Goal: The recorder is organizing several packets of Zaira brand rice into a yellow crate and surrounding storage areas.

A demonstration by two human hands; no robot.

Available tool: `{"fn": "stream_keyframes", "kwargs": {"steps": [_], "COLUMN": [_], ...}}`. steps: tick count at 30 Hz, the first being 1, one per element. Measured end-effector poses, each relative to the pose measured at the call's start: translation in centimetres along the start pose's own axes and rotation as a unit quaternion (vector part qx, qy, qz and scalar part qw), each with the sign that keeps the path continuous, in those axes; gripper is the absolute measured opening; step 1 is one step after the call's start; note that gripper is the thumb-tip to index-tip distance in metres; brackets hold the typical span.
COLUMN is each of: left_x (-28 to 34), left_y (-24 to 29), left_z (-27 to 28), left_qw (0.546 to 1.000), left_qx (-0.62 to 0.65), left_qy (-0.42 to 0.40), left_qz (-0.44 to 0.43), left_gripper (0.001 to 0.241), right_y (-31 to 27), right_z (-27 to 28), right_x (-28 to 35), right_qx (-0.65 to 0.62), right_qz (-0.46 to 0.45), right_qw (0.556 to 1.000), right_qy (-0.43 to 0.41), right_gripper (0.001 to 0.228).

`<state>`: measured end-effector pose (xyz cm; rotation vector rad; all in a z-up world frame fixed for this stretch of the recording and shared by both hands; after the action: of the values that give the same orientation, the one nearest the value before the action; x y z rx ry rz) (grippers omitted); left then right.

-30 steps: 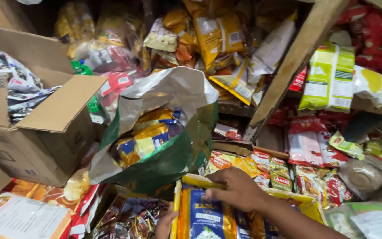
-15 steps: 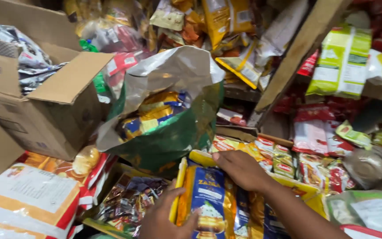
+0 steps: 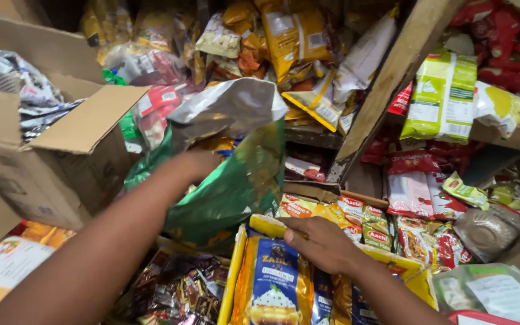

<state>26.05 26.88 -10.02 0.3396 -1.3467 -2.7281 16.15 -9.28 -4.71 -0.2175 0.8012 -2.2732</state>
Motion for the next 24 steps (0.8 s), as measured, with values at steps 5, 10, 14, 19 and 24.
{"fn": "stream_keyframes", "kwargs": {"steps": [5, 10, 14, 19, 24], "left_x": [5.5, 8.6, 10.0, 12.0, 12.5], "left_y": [-1.0, 6.3, 8.3, 8.0, 3.6], "left_z": [-7.4, -6.3, -5.1, -4.1, -4.9], "left_qw": [0.976, 0.955, 0.902, 0.813, 0.852], "left_qx": [0.202, 0.105, -0.245, -0.435, -0.398], "left_qy": [-0.075, -0.174, -0.201, -0.203, -0.134], "left_qz": [-0.029, -0.214, -0.291, -0.329, -0.314], "left_gripper": [0.036, 0.021, 0.019, 0.018, 0.017], "right_y": [0.1, 0.0, -0.7, 0.6, -0.1], "right_z": [0.1, 0.1, 0.4, -0.8, -0.3], "right_x": [0.2, 0.0, -0.2, -0.1, -0.2], "right_qx": [0.008, 0.014, 0.029, 0.031, 0.003], "right_qz": [0.003, -0.013, -0.029, -0.031, 0.017], "right_qw": [1.0, 1.0, 0.998, 0.998, 1.0], "right_qy": [-0.014, -0.01, -0.054, -0.048, -0.019], "right_gripper": [0.073, 0.077, 0.078, 0.079, 0.082]}}
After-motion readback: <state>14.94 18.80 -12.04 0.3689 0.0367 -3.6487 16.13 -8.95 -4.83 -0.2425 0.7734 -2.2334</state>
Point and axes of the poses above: each hand's wrist, its own x-axis away from the middle knuckle, its own z-axis out of the back of the hand, y = z × x, the point moved 3 cm from there along -x, towards the middle knuckle, and after that the axes turned 7 degrees about y, right-handed, at the moved point
